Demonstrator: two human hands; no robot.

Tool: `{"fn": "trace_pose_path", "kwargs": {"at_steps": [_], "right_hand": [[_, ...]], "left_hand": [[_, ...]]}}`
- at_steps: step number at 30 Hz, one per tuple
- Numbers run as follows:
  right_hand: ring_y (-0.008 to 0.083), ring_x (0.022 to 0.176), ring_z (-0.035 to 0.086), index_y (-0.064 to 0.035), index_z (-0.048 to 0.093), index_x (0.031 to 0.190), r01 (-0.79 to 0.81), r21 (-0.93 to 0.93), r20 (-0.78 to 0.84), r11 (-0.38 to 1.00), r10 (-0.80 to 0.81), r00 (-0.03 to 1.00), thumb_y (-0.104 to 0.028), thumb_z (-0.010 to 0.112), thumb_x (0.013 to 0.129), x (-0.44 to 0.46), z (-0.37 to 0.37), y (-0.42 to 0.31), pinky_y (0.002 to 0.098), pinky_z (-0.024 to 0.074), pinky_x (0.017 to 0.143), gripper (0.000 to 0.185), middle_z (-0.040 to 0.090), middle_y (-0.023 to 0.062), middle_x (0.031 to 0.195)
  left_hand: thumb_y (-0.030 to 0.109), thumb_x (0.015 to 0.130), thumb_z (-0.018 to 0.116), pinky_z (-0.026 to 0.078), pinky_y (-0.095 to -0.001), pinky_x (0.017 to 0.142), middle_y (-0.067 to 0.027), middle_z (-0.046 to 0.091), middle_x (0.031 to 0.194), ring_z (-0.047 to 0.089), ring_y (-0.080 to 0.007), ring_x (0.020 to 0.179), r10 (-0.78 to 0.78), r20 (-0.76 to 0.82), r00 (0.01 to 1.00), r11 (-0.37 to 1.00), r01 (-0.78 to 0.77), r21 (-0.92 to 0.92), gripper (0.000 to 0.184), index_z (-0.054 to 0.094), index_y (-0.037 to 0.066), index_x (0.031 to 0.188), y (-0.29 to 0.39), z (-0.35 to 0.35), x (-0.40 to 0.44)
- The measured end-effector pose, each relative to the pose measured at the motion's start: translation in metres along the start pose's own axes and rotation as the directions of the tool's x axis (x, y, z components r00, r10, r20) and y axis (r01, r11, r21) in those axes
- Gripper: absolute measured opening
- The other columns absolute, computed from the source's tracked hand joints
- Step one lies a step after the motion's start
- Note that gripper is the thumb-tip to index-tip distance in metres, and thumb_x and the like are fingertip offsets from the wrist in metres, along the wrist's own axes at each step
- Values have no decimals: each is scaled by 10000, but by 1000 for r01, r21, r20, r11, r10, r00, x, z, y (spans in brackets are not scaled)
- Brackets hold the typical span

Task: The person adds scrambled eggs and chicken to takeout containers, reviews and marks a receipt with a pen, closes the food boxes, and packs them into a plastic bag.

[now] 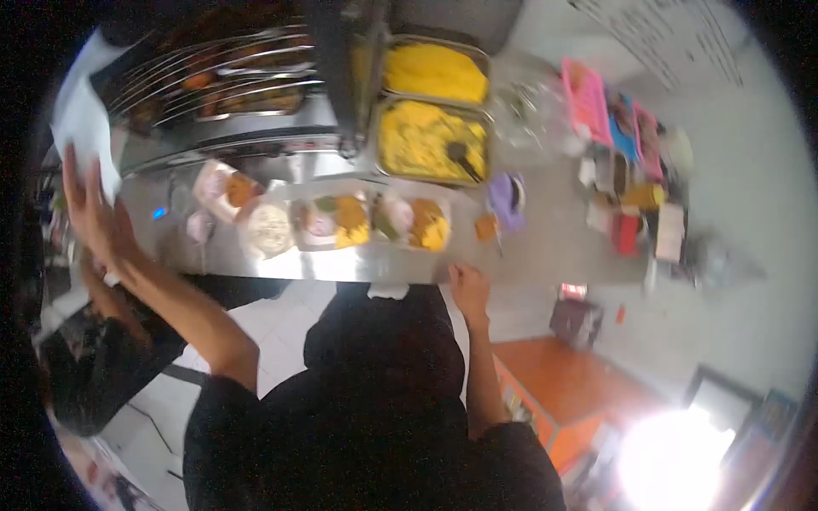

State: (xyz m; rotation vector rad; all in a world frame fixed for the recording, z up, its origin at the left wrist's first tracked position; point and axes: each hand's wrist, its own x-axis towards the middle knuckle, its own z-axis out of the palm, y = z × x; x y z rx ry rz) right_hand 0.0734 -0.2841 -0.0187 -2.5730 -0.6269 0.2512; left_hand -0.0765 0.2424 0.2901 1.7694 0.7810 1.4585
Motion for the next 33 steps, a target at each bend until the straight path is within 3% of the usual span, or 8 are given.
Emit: {"fn": "trace_pose_path", "kwargs": {"at_steps": [2, 3, 5, 8, 11, 14, 25, 33], "right_hand": [[381, 764, 667, -52, 697, 894, -176, 132, -22, 976, 180, 983, -239, 656, 895, 10, -5, 8, 475, 511, 696, 191, 697, 163, 844], [381, 764, 667, -52, 697, 894, -194, 136, -27, 972, 199, 980, -239, 656, 895, 16, -4, 22, 475, 511, 696, 191, 697, 163, 844], [330, 697, 631, -56, 665, 917, -172, 55, -264, 984, 180, 947, -190, 700, 863, 24, 3, 51, 424, 495, 661, 148, 657, 150, 798], [330, 819, 620, -75, 646, 1028, -203, -105, -455, 973, 135, 880, -199, 711, 856, 39, -10, 84, 418, 499, 745, 221, 636, 150, 932], [356, 943, 594, -79, 651, 1032, -151, -45, -273, 987, 134, 953, -211, 702, 847, 53, -10, 119, 469, 491, 800, 233, 612, 155, 1012], [314, 885, 614, -55, 640, 1069, -117, 76, -92, 990, 124, 988, -199, 731, 843, 64, -6, 137, 426, 490, 754, 283, 615, 143, 979], [264, 778, 645, -36, 636, 1056, -47, 485, -265, 873, 199, 943, -163, 635, 934, 67, -7, 115, 362, 497, 713, 176, 651, 118, 893], [210, 921, 595, 5, 555, 1106, -87, 749, -203, 657, 352, 914, -221, 521, 1021, 56, -37, 120, 337, 469, 838, 244, 617, 109, 989]], "left_hand": [[7, 889, 613, 346, -391, 1130, -164, 477, 1480, 439, -264, 1370, 13, 166, 986, 924, -75, 374, 541, 500, 10, 1418, 2, -3, -81], [0, 893, 607, 240, -404, 1179, -165, 444, 1507, 354, -266, 1428, -157, 183, 970, 980, 131, 149, 588, 440, -9, 1457, -10, 1, -128], [-17, 877, 627, 221, -402, 1189, -176, 411, 1529, 334, -268, 1443, -193, 412, 891, 973, 120, 196, 628, 412, -22, 1468, -21, -1, -215], [-84, 817, 624, 248, -384, 1179, -187, 393, 1537, 362, -264, 1426, -435, 594, 677, 892, 413, 182, 713, 377, -29, 1484, 19, 25, -314], [-86, 860, 588, 362, -351, 1101, -215, 416, 1510, 469, -250, 1331, -442, 739, 508, 841, 521, 146, 659, 361, -60, 1479, 61, 67, -370], [-76, 847, 600, 404, -367, 1075, -248, 520, 1412, 519, -337, 1314, -273, 858, 436, 931, 345, 121, 637, 406, -34, 1452, 85, 112, -400], [-122, 777, 619, 414, -390, 1080, -264, 495, 1413, 461, -435, 1317, -277, 888, 367, 952, 231, 202, 722, 409, 1, 1456, 76, 153, -478], [-153, 839, 600, 336, -322, 1110, -211, 379, 1515, 431, -230, 1348, -461, 827, 322, 739, 655, 157, 848, 161, -22, 1553, 79, 163, -484]]}}
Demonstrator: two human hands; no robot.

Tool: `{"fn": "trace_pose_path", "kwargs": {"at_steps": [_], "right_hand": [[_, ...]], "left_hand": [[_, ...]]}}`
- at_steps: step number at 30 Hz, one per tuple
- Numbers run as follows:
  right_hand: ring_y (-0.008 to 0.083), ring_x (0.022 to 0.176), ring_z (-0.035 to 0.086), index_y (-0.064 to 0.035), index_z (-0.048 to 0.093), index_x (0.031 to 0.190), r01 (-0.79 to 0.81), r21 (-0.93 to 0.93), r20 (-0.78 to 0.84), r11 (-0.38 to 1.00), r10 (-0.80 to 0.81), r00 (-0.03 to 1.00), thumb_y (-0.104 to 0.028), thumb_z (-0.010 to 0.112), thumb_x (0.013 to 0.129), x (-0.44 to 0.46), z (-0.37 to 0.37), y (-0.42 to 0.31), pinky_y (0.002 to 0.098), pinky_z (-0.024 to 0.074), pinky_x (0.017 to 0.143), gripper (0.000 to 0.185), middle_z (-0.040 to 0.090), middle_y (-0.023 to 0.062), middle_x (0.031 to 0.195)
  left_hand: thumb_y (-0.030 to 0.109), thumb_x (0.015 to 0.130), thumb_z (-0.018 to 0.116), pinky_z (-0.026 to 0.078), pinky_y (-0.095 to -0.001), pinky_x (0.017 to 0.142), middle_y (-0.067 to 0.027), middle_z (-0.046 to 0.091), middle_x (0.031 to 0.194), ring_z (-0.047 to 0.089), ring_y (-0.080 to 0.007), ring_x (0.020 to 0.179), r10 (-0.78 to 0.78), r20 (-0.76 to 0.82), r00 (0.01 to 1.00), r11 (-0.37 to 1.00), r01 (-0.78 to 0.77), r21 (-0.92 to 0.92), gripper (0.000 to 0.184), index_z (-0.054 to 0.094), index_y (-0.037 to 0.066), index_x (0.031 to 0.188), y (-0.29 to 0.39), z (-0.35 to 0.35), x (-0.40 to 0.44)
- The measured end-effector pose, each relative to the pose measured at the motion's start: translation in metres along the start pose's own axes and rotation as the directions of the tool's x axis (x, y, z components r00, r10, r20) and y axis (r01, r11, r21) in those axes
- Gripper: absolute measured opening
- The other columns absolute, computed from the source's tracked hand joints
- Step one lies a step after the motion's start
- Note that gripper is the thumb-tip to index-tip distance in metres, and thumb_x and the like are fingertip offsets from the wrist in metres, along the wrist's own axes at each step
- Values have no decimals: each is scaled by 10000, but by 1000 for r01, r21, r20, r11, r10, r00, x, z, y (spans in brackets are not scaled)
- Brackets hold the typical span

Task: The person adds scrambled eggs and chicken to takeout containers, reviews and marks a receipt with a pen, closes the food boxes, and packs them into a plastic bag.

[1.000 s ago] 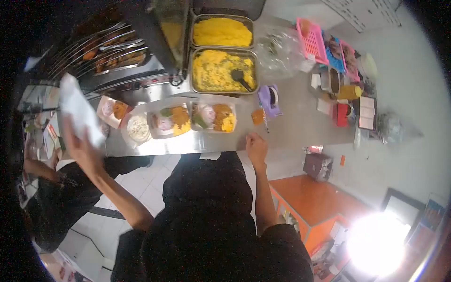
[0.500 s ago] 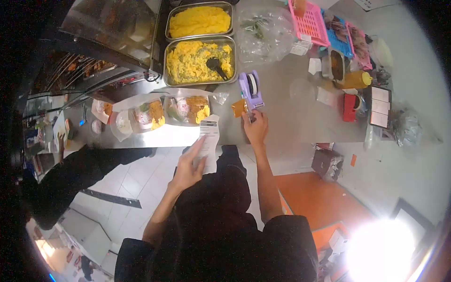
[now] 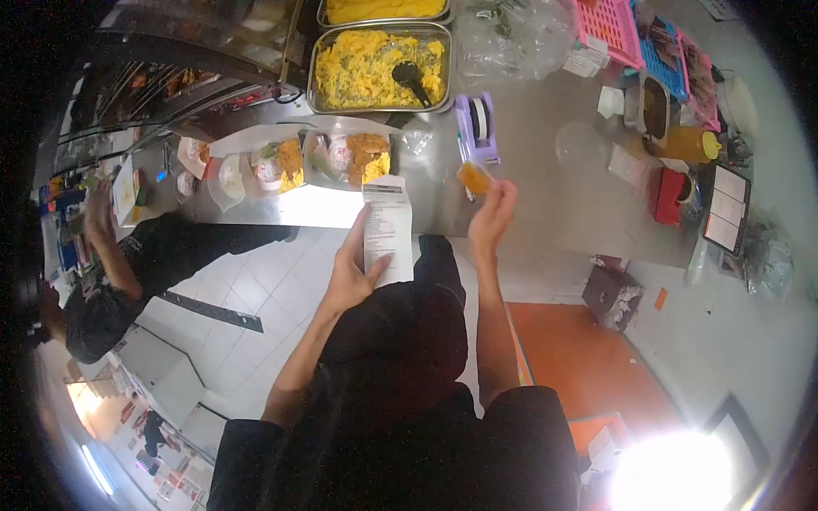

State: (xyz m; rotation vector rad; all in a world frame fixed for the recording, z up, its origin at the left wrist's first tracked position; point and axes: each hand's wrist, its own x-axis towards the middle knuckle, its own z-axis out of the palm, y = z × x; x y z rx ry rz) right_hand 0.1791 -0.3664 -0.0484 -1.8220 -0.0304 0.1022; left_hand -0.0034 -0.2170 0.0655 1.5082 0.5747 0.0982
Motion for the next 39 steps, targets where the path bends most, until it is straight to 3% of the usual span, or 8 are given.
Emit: {"fn": "trace_pose_path", "kwargs": {"at_steps": [3, 7, 14, 18, 25, 34, 37, 39], "right_hand": [[142, 959, 521, -11, 524, 1124, 1, 122, -151, 993, 18, 988, -296, 475, 1048, 11, -22, -1, 274, 427, 835, 299, 535, 39, 1021], [174, 1009, 531, -4, 518, 1127, 12, -132, -205, 991, -39, 978, -305, 473, 1038, 30, -49, 8, 328, 442, 891, 317, 544, 75, 1047], [190, 861, 615, 25, 618, 1045, 159, -109, 157, 981, -141, 977, -189, 556, 1018, -2, -25, -57, 317, 487, 811, 224, 648, 82, 929], [210, 804, 638, -8, 664, 953, 273, -70, 447, 960, -214, 868, -97, 643, 932, -49, 56, -112, 318, 499, 756, 94, 670, 98, 889], [194, 763, 684, 3, 704, 963, 199, 365, 683, 909, -407, 607, -70, 689, 877, -149, 318, -167, 289, 523, 716, 114, 702, 108, 844], [341, 707, 642, -66, 686, 913, 509, 280, 594, 814, -564, 574, -175, 629, 911, -203, 535, -179, 452, 489, 651, 124, 668, 160, 796], [368, 715, 650, -59, 679, 930, 447, 119, 547, 887, -434, 716, -187, 605, 918, -197, 562, -153, 471, 486, 642, 148, 680, 162, 795], [378, 764, 656, -49, 679, 952, 385, 179, 672, 905, -398, 624, -173, 586, 926, -180, 527, -142, 493, 484, 701, 158, 688, 155, 795]], "left_hand": [[-168, 832, 598, 385, -308, 1071, -192, 399, 1510, 479, -226, 1310, 14, -24, 1000, 994, -17, -111, 850, 195, 12, 1558, 5, 6, 2], [-169, 838, 584, 424, -298, 1028, -176, 396, 1513, 490, -208, 1291, 19, -12, 1000, 987, -20, -161, 842, 199, 24, 1561, -13, 7, 4], [-155, 791, 591, 320, -313, 1120, -223, 433, 1484, 414, -253, 1381, -41, -157, 987, 999, 36, -35, 812, 289, 4, 1528, -36, -46, -32], [-147, 778, 595, 342, -341, 1118, -215, 433, 1488, 415, -277, 1386, 20, -339, 940, 988, 34, 152, 807, 302, -7, 1517, -73, -89, -76], [-156, 771, 603, 446, -338, 1035, -230, 464, 1457, 491, -266, 1312, -193, -737, 648, 980, 161, -115, 827, 283, -17, 1521, -113, -127, -155], [-173, 782, 589, 388, -346, 1080, -205, 378, 1526, 452, -257, 1335, -267, -855, 444, 963, 148, -224, 861, 229, 0, 1545, -121, -136, -199], [-172, 803, 591, 381, -332, 1083, -178, 319, 1569, 427, -246, 1354, -311, -843, 439, 948, 199, -247, 850, 228, 12, 1550, -90, -146, -194], [-162, 818, 594, 389, -335, 1077, -161, 314, 1577, 435, -234, 1341, -250, -882, 399, 966, 165, -199, 830, 241, 15, 1548, -84, -154, -183]]}}
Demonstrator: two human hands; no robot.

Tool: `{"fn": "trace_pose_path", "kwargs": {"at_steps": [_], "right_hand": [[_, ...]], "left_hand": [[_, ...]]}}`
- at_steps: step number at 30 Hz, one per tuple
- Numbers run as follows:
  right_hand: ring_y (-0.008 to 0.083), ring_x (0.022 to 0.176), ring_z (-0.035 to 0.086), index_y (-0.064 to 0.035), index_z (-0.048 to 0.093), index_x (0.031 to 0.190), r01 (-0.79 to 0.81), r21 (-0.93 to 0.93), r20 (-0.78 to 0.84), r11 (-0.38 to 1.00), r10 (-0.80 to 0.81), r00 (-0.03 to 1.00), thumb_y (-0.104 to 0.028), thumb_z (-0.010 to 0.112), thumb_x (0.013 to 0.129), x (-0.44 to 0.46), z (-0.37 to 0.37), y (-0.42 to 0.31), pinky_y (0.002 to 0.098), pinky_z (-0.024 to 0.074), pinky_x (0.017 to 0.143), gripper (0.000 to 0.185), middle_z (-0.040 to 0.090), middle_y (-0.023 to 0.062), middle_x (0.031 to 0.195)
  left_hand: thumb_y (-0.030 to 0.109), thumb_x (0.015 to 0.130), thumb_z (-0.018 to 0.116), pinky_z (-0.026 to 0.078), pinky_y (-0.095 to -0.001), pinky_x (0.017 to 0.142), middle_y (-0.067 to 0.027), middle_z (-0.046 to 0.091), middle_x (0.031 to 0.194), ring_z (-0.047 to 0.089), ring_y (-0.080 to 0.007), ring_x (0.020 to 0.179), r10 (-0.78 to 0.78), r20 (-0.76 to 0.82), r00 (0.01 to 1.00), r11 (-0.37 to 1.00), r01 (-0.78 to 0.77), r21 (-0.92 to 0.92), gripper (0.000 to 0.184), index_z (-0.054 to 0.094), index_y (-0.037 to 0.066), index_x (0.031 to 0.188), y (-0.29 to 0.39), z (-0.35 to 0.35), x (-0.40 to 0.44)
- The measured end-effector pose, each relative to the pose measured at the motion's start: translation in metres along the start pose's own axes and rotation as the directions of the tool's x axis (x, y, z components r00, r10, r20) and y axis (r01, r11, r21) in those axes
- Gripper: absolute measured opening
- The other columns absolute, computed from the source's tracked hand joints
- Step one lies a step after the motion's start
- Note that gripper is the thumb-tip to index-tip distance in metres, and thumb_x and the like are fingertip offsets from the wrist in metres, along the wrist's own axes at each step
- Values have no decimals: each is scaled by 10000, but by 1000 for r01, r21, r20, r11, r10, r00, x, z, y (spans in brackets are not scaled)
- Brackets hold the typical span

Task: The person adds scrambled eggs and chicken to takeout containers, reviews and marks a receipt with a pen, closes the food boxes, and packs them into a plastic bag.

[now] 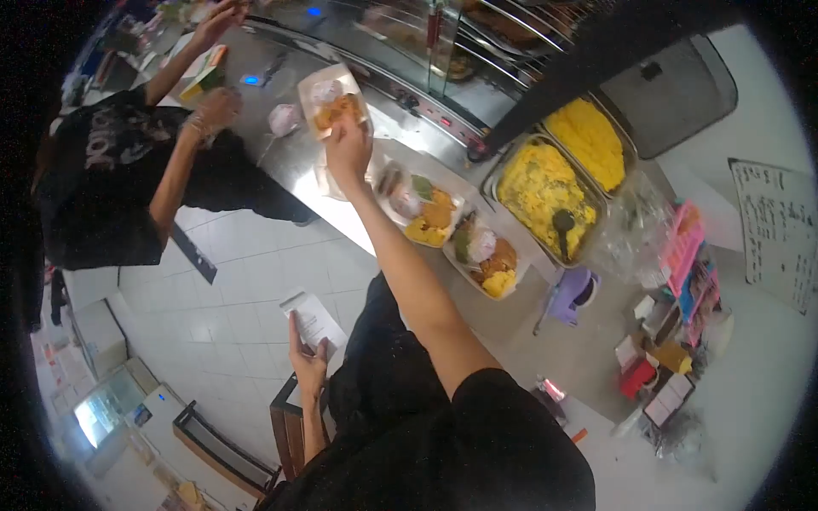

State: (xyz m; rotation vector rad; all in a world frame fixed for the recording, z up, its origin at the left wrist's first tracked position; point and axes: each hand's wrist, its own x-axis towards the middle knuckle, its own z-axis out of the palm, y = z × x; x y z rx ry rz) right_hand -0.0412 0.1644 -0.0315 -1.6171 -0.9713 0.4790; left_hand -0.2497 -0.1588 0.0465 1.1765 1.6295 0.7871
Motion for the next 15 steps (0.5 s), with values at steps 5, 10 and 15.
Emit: {"fn": "trace_pose_path", "kwargs": {"at_steps": [5, 10, 15], "right_hand": [[207, 664, 688, -79, 739, 960, -27, 36, 121, 999, 22, 992, -126, 697, 887, -126, -177, -11, 314, 524, 639, 96, 695, 96, 732], [212, 508, 593, -69, 678, 724, -114, -494, -318, 862, -57, 946, -189, 719, 885, -163, -402, 23, 357, 467, 526, 206, 644, 96, 635], [180, 594, 622, -45, 705, 950, -277, -490, -617, 826, -104, 780, -177, 642, 929, -102, -600, 107, 346, 482, 585, 147, 638, 99, 683]], "left_hand": [[-139, 835, 611, 458, -304, 986, -149, 337, 1570, 491, -198, 1265, 101, 89, 991, 995, -102, 0, 808, 248, 1, 1543, -2, 32, 25], [-141, 844, 589, 495, -300, 935, -173, 434, 1487, 572, -208, 1153, 118, 261, 958, 991, -131, 34, 791, 254, 10, 1544, 17, 65, 28], [-100, 887, 578, 537, -335, 895, -214, 488, 1418, 611, -237, 1091, 119, 354, 928, 972, -181, 149, 729, 261, -1, 1537, 46, 77, 16]]}}
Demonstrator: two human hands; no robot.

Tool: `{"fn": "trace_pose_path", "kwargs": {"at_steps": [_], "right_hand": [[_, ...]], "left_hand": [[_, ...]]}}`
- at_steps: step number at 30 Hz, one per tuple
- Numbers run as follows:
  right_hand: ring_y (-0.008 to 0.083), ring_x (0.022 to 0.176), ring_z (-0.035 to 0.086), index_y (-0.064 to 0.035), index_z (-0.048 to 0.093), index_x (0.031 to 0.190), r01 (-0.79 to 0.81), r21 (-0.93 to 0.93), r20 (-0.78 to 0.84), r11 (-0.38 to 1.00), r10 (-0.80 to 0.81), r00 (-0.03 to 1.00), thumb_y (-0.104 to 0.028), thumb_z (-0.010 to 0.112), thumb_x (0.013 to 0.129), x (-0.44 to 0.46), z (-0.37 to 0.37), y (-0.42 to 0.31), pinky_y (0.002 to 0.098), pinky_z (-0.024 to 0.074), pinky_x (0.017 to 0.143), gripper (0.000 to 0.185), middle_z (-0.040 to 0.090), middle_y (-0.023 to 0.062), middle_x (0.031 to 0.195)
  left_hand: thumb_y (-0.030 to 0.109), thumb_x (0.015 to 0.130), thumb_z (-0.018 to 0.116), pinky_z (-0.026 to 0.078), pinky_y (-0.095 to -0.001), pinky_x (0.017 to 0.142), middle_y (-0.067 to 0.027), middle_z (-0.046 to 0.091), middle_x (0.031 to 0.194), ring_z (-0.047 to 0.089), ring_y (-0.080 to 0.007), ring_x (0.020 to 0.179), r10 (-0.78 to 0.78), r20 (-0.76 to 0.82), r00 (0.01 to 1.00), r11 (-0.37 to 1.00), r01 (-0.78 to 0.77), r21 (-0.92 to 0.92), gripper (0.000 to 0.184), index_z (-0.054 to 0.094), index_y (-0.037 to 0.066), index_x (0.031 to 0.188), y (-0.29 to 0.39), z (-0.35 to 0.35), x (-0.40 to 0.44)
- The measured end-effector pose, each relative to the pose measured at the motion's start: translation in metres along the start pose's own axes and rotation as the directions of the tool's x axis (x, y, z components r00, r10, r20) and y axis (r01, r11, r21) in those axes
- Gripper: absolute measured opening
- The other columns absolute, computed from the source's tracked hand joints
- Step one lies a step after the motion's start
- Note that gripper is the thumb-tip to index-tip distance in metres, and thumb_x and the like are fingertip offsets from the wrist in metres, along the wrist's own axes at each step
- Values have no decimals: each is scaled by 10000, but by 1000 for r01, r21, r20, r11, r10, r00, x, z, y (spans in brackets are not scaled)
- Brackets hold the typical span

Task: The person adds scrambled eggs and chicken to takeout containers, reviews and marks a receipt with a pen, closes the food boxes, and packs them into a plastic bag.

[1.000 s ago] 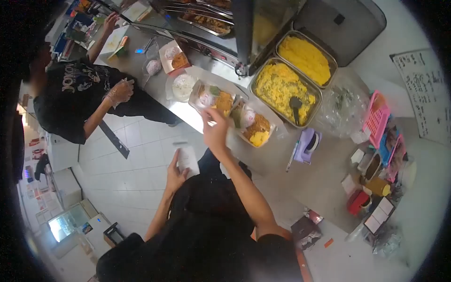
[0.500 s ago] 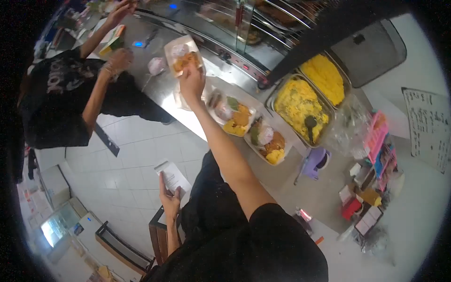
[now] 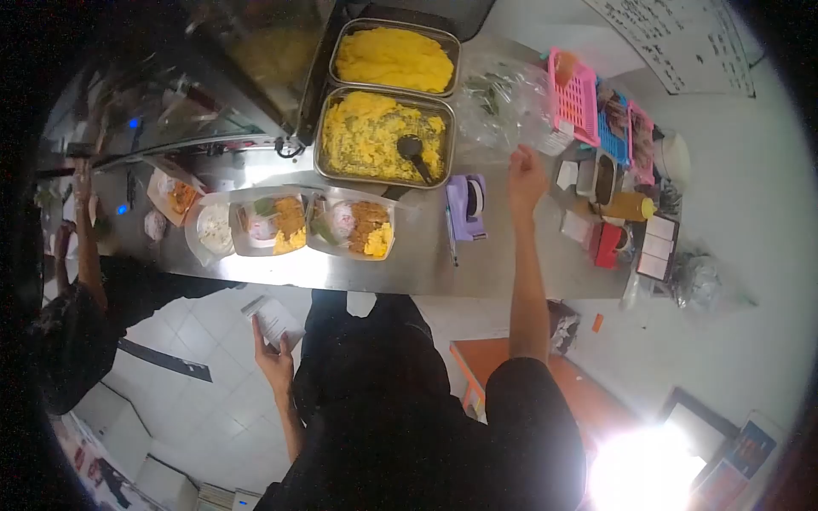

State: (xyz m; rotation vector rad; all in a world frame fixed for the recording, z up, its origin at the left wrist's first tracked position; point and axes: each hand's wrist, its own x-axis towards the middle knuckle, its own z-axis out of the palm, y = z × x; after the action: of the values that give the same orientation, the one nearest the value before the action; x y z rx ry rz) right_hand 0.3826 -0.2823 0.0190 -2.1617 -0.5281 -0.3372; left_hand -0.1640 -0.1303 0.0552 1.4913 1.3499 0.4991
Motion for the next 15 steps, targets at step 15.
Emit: {"fn": "trace_pose_path", "kwargs": {"at_steps": [15], "right_hand": [[385, 974, 654, -10, 636, 1181, 56, -391, 193, 919, 23, 981, -248, 635, 883, 110, 112, 111, 454, 507, 836, 381, 679, 222, 997]], "left_hand": [[74, 912, 651, 499, -292, 632, -208, 693, 1057, 607, -138, 671, -57, -83, 995, 942, 81, 326, 613, 410, -2, 1471, -8, 12, -38]]}}
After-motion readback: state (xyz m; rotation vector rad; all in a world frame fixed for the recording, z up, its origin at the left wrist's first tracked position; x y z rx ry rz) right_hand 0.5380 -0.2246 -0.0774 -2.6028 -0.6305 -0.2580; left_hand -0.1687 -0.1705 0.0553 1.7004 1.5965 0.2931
